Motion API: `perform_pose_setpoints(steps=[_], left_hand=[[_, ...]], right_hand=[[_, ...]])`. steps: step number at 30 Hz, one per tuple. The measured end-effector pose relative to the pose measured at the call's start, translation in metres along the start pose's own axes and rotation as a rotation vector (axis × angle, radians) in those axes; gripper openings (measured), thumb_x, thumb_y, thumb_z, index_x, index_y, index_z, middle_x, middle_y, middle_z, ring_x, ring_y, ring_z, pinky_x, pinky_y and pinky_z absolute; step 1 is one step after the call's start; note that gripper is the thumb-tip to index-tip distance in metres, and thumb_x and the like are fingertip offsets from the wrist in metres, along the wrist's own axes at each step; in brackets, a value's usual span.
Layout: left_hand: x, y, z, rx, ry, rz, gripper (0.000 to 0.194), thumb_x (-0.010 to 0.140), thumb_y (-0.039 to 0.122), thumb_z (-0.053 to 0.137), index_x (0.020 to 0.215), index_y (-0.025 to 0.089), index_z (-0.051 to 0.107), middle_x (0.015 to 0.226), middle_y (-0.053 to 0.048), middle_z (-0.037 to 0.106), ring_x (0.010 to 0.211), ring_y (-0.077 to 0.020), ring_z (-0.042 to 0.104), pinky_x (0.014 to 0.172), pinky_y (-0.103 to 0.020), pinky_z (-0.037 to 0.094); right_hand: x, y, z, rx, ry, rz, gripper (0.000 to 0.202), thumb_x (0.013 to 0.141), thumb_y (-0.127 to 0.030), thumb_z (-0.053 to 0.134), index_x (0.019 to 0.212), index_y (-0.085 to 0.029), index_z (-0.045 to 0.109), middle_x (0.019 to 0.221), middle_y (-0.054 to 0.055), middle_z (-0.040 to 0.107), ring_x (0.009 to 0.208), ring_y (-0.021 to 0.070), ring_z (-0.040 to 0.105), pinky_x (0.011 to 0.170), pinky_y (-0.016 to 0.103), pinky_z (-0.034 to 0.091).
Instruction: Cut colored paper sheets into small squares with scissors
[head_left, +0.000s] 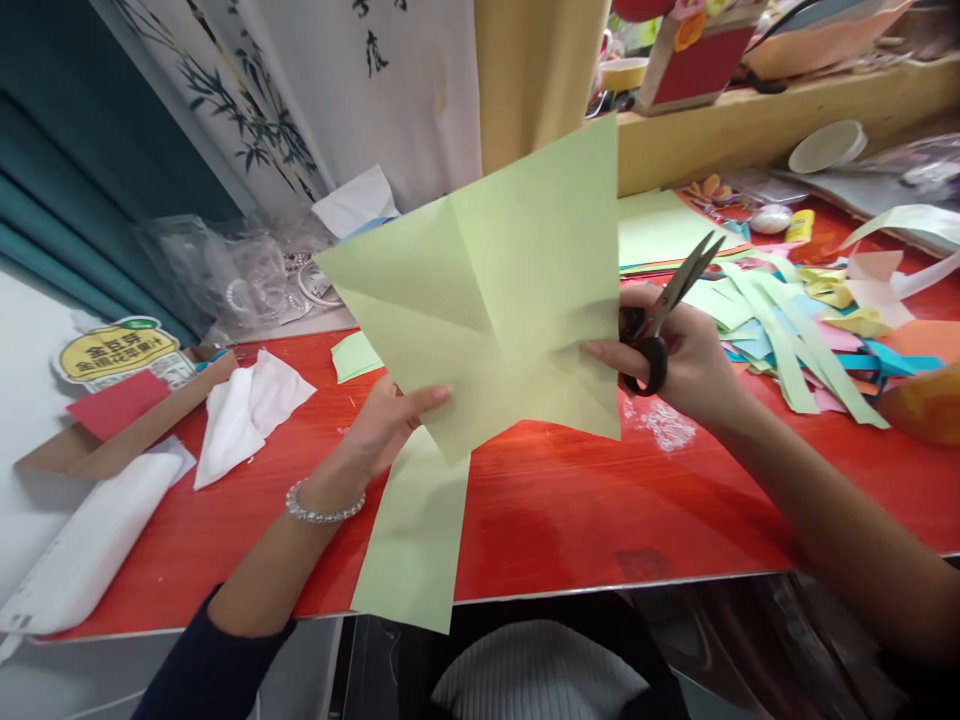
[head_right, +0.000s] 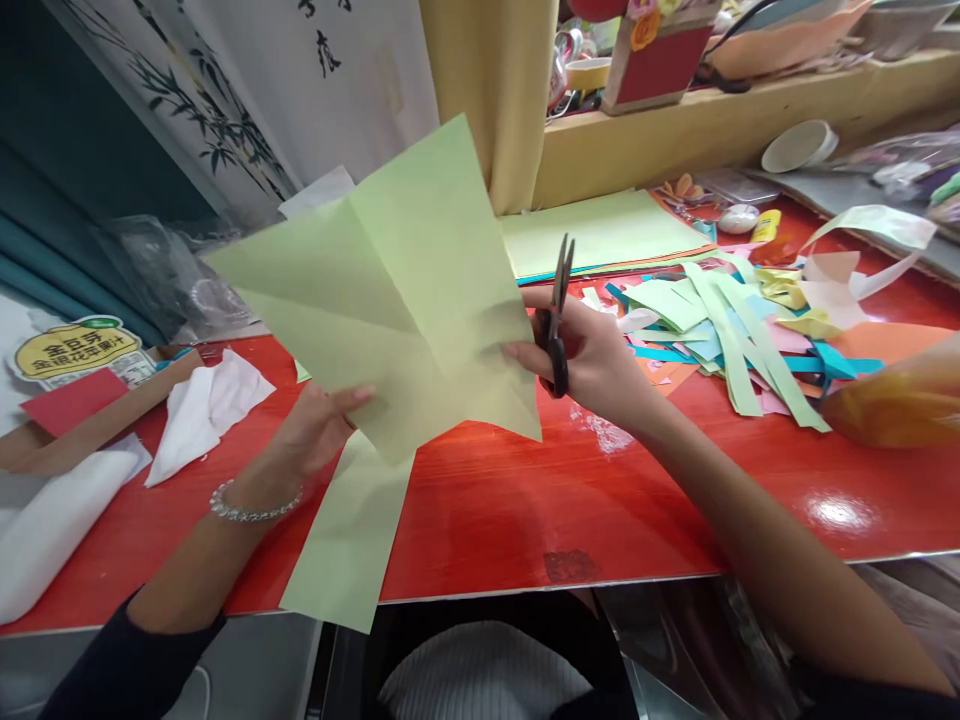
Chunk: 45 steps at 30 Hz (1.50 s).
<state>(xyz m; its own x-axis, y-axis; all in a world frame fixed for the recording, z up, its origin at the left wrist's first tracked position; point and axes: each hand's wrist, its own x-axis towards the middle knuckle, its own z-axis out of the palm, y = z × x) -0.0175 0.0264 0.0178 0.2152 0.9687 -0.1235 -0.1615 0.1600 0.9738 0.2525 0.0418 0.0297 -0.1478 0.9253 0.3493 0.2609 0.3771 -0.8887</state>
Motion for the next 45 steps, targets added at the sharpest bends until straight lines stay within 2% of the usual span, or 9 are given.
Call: perform_pose_setpoints(steps=[6, 10, 14, 18, 23, 26, 33, 38, 45], left_hand=[[-0.005, -0.003, 0.012, 0.064, 0.005, -0.05, 0.047, 0.068, 0.026, 0.074, 0.113, 0.021, 0.061, 0.113, -0.008, 0.066, 0.108, -0.0257, 0.06, 0.092, -0.038, 0.05], [-0.001, 0.001, 0.007, 0.045, 0.099, -0.046, 0.03, 0.069, 0.024, 0.073, 0.097, 0.015, 0.067, 0.109, -0.01, 0.068, 0.102, -0.0247, 0.063, 0.087, -0.034, 0.053], [0.001, 0.007, 0.001, 0.021, 0.214, 0.014, 0.031, 0.068, 0.023, 0.074, 0.097, 0.015, 0.067, 0.107, -0.009, 0.069, 0.095, -0.0224, 0.065, 0.082, -0.031, 0.056], [0.0, 0.012, -0.003, 0.016, 0.304, 0.098, 0.022, 0.067, 0.024, 0.074, 0.086, 0.014, 0.067, 0.101, -0.008, 0.07, 0.093, -0.022, 0.066, 0.082, -0.031, 0.056], [-0.003, 0.017, -0.002, 0.022, 0.399, 0.17, 0.016, 0.065, 0.026, 0.075, 0.073, 0.015, 0.065, 0.09, -0.006, 0.071, 0.094, -0.0235, 0.066, 0.08, -0.03, 0.057], [-0.005, 0.018, 0.001, -0.003, 0.442, 0.201, 0.018, 0.063, 0.026, 0.076, 0.075, 0.016, 0.066, 0.091, -0.006, 0.071, 0.097, -0.0261, 0.065, 0.079, -0.032, 0.058], [-0.011, 0.012, 0.006, 0.011, 0.386, 0.186, 0.014, 0.064, 0.025, 0.075, 0.071, 0.018, 0.066, 0.087, -0.004, 0.07, 0.099, -0.0281, 0.063, 0.082, -0.038, 0.057], [-0.015, 0.012, 0.014, -0.013, 0.327, 0.228, 0.022, 0.066, 0.022, 0.074, 0.086, 0.017, 0.067, 0.097, -0.005, 0.069, 0.102, -0.0255, 0.063, 0.085, -0.037, 0.056], [-0.017, 0.011, 0.017, 0.014, 0.302, 0.208, 0.013, 0.07, 0.018, 0.071, 0.082, 0.016, 0.066, 0.104, -0.004, 0.068, 0.105, -0.0233, 0.061, 0.09, -0.036, 0.052]], right_hand=[[0.009, 0.006, 0.0, 0.121, 0.025, 0.189, 0.043, 0.07, -0.038, 0.07, 0.11, -0.029, 0.057, 0.073, -0.001, 0.053, 0.06, 0.0141, 0.054, 0.049, 0.027, 0.042], [0.022, 0.018, -0.005, 0.165, -0.031, 0.402, 0.04, 0.074, -0.053, 0.062, 0.093, -0.018, 0.06, 0.079, 0.006, 0.061, 0.061, 0.0146, 0.057, 0.047, 0.027, 0.044], [0.027, 0.02, -0.015, 0.037, -0.077, 0.436, 0.043, 0.076, -0.057, 0.057, 0.087, -0.015, 0.063, 0.075, 0.008, 0.064, 0.056, 0.0125, 0.055, 0.048, 0.027, 0.043], [0.021, 0.007, -0.02, -0.126, -0.341, 0.378, 0.04, 0.074, -0.052, 0.06, 0.085, -0.015, 0.068, 0.068, 0.006, 0.062, 0.054, 0.0121, 0.052, 0.046, 0.027, 0.038], [0.006, -0.008, -0.005, -0.179, -0.74, 0.376, 0.045, 0.071, -0.045, 0.067, 0.107, -0.017, 0.064, 0.065, 0.0, 0.056, 0.052, 0.0098, 0.045, 0.045, 0.025, 0.032], [-0.003, -0.011, 0.012, -0.15, -0.834, 0.393, 0.042, 0.073, -0.046, 0.065, 0.102, -0.017, 0.065, 0.061, -0.002, 0.053, 0.05, 0.0091, 0.042, 0.044, 0.024, 0.029], [-0.016, -0.007, 0.04, 0.062, -0.717, 0.495, 0.039, 0.075, -0.046, 0.064, 0.102, -0.019, 0.064, 0.071, 0.001, 0.059, 0.059, 0.0128, 0.053, 0.049, 0.025, 0.038], [-0.017, -0.01, 0.041, 0.075, -0.631, 0.512, 0.042, 0.073, -0.042, 0.066, 0.107, -0.019, 0.063, 0.067, -0.001, 0.057, 0.049, 0.0085, 0.045, 0.048, 0.024, 0.036], [-0.018, -0.012, 0.041, 0.051, -0.639, 0.508, 0.042, 0.072, -0.042, 0.066, 0.106, -0.017, 0.063, 0.067, -0.001, 0.057, 0.048, 0.0078, 0.045, 0.047, 0.024, 0.035]])
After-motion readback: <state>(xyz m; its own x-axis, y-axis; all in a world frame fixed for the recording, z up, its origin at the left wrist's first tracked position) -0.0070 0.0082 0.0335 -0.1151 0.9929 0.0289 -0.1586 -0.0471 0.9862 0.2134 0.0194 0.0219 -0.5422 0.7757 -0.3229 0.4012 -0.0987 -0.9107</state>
